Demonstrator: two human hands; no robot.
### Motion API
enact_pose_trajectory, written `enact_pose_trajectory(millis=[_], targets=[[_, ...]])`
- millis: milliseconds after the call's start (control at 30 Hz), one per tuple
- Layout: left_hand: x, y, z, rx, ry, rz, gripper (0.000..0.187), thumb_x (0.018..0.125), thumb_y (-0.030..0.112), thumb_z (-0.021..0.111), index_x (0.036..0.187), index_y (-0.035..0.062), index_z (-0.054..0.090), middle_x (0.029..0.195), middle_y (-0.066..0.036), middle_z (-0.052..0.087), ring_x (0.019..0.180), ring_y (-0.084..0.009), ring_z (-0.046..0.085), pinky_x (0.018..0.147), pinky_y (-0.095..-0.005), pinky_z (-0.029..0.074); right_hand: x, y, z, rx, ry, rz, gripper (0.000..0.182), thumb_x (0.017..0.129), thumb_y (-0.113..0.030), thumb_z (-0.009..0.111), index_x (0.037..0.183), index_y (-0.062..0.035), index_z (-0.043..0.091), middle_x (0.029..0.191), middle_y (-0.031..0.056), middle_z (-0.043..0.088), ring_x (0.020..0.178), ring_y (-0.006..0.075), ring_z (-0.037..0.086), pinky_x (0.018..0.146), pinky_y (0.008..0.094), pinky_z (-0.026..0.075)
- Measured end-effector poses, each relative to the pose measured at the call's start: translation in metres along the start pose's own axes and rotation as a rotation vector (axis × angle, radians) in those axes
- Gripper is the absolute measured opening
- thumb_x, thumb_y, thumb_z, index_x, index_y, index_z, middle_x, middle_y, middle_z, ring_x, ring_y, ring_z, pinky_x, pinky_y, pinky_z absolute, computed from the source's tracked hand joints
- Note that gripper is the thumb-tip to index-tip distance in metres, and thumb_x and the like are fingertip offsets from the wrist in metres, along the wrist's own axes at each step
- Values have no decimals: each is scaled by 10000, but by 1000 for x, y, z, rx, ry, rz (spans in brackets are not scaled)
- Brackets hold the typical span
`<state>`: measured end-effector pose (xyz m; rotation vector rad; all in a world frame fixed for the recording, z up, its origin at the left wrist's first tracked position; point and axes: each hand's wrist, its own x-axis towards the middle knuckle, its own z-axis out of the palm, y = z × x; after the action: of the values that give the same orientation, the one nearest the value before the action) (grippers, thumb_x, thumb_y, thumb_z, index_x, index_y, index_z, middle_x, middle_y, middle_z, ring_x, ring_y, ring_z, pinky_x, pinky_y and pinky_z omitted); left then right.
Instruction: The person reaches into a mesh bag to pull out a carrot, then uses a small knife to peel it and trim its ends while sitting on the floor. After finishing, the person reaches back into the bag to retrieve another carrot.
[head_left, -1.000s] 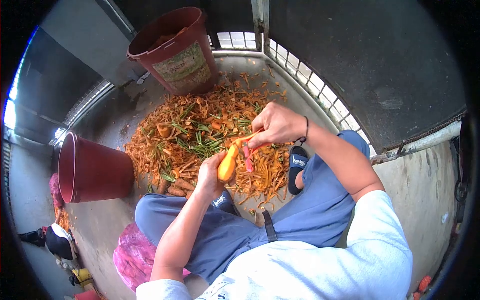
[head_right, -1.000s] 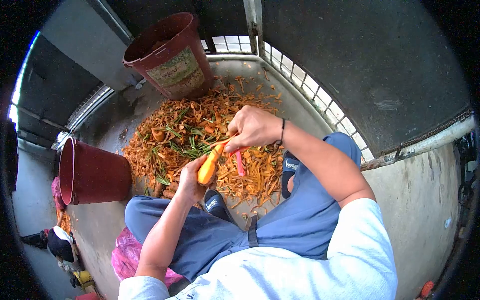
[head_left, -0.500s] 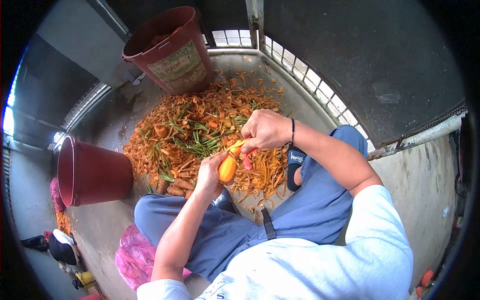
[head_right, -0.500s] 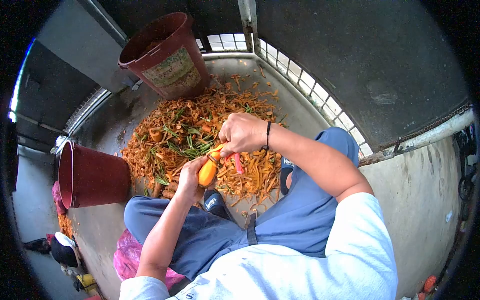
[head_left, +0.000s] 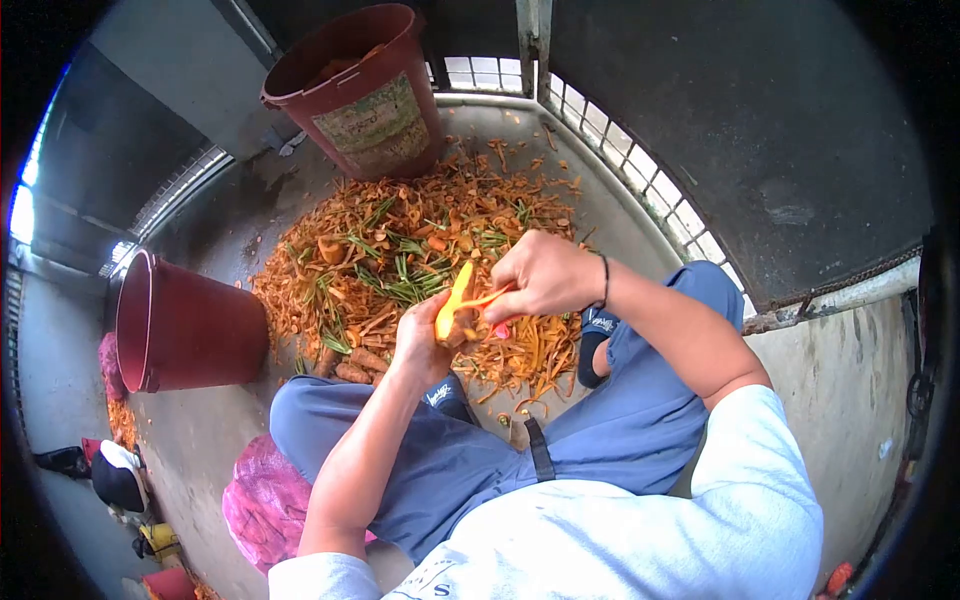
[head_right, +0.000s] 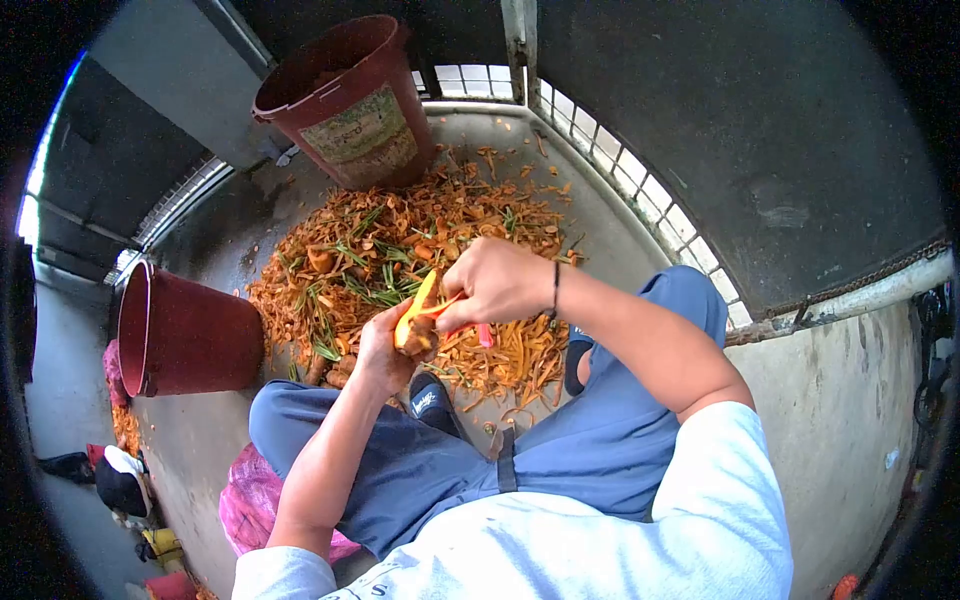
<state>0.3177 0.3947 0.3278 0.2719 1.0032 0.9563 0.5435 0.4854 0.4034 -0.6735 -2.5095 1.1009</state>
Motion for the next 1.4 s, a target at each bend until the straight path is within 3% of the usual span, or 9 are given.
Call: enact_pose_trajectory(millis=[100,267,300,533,733,1100,1200,1267,1400], targets=[[-7,0,21,-11,61,23,367,1084,313,409,1242,44,602,1000,-83,703,828,-163,696,630,-291,540,1,-8,9,25,-7,-8,342,817,-355,807,740,-33,720,627,140,628,567,271,626,546,393,457],[-8,-2,18,52,61,60,374,1073,341,450,1240,44,602,984,-70,705,781,-169,693,569,-306,534,3,-7,11,-69,41,-95,401,818,-350,803,652,-26,633,602,156,591,571,326,604,538,427,434],[-9,-2,21,72,70,80,359,1071,337,462,1208,42,614,942,-63,699,734,-153,676,548,-297,517,4,-6,8,-92,-6,-56,328,797,-361,801,764,-43,728,631,151,631,583,310,629,555,407,468],[-12,0,21,171,41,135,312,1049,273,537,1114,-8,654,839,-65,682,573,-115,598,521,-260,489,4,1,5,59,-86,-71,312,830,-330,809,758,-35,735,642,134,642,544,245,603,529,377,439],[-18,3,24,223,16,119,307,1043,255,542,1121,-19,657,845,-69,681,603,-121,624,505,-254,489,2,10,7,207,-96,-66,269,807,-330,817,895,-79,778,661,127,660,558,239,605,551,364,454],[-21,4,20,264,12,79,299,1042,269,532,1067,-7,644,816,-76,661,593,-158,619,460,-303,485,1,36,-11,43,-61,22,357,806,-352,825,731,-22,711,621,119,635,528,224,575,529,377,427],[-22,5,19,271,17,56,302,1049,280,521,1043,-2,629,812,-90,659,591,-174,615,459,-312,470,0,47,-26,-193,-47,102,368,824,-368,799,722,-27,708,651,132,661,570,254,635,556,390,480],[-21,5,17,268,48,50,307,1055,283,510,1043,-2,621,811,-97,658,594,-183,614,468,-320,467,-1,68,-34,-574,198,230,377,848,-391,762,718,-42,705,677,154,678,638,296,690,612,412,539],[-13,3,16,132,111,-10,338,1085,302,420,1176,16,574,810,-114,653,614,-205,595,541,-358,469,-3,51,-35,-584,258,230,381,840,-407,756,719,-48,707,695,160,686,662,324,698,622,435,550]])
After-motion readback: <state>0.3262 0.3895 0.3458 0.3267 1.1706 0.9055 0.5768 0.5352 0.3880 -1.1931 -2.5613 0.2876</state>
